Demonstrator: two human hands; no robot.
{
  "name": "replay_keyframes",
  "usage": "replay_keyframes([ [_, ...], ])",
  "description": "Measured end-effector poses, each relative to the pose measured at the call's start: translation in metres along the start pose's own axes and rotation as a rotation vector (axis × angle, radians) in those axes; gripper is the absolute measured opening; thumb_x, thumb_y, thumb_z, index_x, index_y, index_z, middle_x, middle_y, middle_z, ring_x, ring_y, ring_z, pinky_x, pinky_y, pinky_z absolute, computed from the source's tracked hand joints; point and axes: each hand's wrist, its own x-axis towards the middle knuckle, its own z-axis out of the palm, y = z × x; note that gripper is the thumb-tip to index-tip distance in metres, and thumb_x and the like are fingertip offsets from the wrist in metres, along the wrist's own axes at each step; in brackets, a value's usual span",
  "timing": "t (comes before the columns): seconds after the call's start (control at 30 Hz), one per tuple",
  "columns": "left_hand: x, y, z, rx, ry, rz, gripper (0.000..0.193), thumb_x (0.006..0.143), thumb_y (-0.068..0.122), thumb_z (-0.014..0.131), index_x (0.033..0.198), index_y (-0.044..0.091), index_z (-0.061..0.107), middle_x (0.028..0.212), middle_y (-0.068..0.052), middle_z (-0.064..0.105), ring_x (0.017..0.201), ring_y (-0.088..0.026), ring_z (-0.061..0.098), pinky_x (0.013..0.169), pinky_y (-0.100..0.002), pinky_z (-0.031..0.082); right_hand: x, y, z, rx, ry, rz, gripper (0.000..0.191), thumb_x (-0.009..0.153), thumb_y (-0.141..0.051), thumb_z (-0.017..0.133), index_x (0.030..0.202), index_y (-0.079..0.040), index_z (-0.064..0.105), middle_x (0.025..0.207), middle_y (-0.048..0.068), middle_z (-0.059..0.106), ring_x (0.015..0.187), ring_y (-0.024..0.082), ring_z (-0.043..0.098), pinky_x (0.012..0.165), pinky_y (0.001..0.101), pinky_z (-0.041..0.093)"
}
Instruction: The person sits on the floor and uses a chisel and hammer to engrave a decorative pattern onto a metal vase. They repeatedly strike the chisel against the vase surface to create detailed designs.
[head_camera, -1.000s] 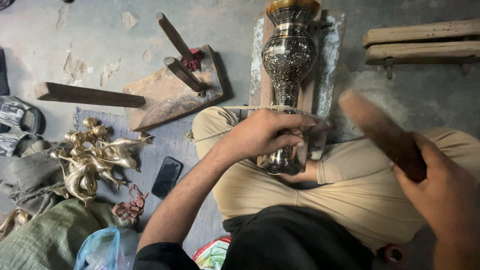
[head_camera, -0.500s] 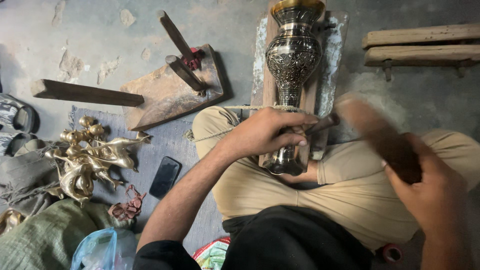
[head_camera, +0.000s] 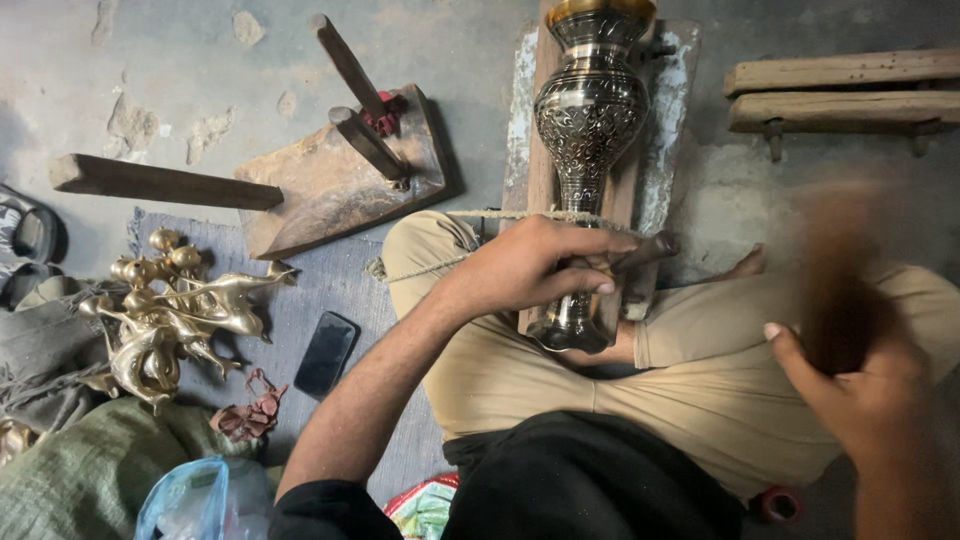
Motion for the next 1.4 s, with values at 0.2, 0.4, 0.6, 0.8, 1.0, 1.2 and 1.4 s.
replay_keyframes([
  [0.2,0.000,-0.001,0.000,-0.023,-0.017,-0.048,0.047,0.094,0.030,0.074,0.137,0.014,0.065,0.116,-0.008,0.078,0.101,-0.022,0.079,0.090,-0.036,0.063,-0.002,0.005,-0.001,-0.082,0.001,0.005,0.029,0.089,-0.017,0.090,0.105,-0.003,0.070,0.085,0.010,0.074,0.074,0.017,0.073,0.072,0.0312,0.061],
  [0.4,-0.001,-0.003,-0.001,-0.020,-0.001,0.045,0.045,0.096,0.028,0.074,0.138,0.011,0.064,0.127,-0.010,0.075,0.112,-0.025,0.077,0.096,-0.036,0.061,-0.002,0.006,-0.002,-0.115,-0.001,-0.004,0.025,0.091,-0.016,0.088,0.103,-0.005,0.070,0.087,0.009,0.075,0.076,0.017,0.074,0.074,0.0305,0.061],
  [0.6,0.000,-0.004,-0.001,-0.015,-0.009,0.042,0.045,0.096,0.026,0.074,0.138,0.010,0.064,0.125,-0.010,0.075,0.111,-0.026,0.076,0.097,-0.037,0.060,-0.001,0.013,0.000,-0.078,0.026,-0.059,0.027,0.087,-0.017,0.089,0.103,-0.004,0.070,0.087,0.011,0.074,0.076,0.019,0.074,0.073,0.0321,0.060],
  [0.8,0.002,0.000,-0.002,-0.017,-0.002,0.048,0.045,0.097,0.027,0.072,0.138,0.011,0.064,0.124,-0.010,0.076,0.111,-0.026,0.077,0.097,-0.036,0.060,0.001,0.027,0.002,-0.274,-0.040,0.074,0.036,0.083,-0.019,0.088,0.109,-0.002,0.070,0.090,0.015,0.074,0.072,0.022,0.074,0.069,0.0338,0.061],
  [1.0,0.007,0.008,0.002,0.063,0.020,-0.096,0.047,0.093,0.030,0.074,0.136,0.013,0.065,0.109,-0.009,0.079,0.098,-0.024,0.078,0.088,-0.037,0.060,0.010,0.020,-0.007,-0.202,-0.040,0.135,0.029,0.088,-0.015,0.086,0.110,-0.002,0.071,0.091,0.018,0.076,0.076,0.026,0.076,0.074,0.0380,0.063],
  [1.2,-0.004,0.009,0.001,-0.026,0.113,-0.120,0.046,0.094,0.023,0.076,0.137,0.011,0.063,0.097,-0.010,0.077,0.091,-0.024,0.078,0.083,-0.037,0.060,0.014,-0.020,-0.018,-0.359,-0.059,0.054,0.058,0.090,-0.023,0.081,0.142,-0.004,0.063,0.110,0.017,0.076,0.090,0.023,0.077,0.080,0.0336,0.064],
  [1.4,-0.013,-0.004,0.000,-0.079,0.018,0.146,0.040,0.095,0.019,0.078,0.133,0.012,0.067,0.113,-0.009,0.078,0.101,-0.024,0.079,0.088,-0.035,0.062,0.005,-0.028,-0.008,-0.455,-0.030,-0.051,0.067,0.073,-0.025,0.087,0.133,-0.002,0.066,0.103,0.019,0.077,0.085,0.029,0.076,0.075,0.0392,0.063],
])
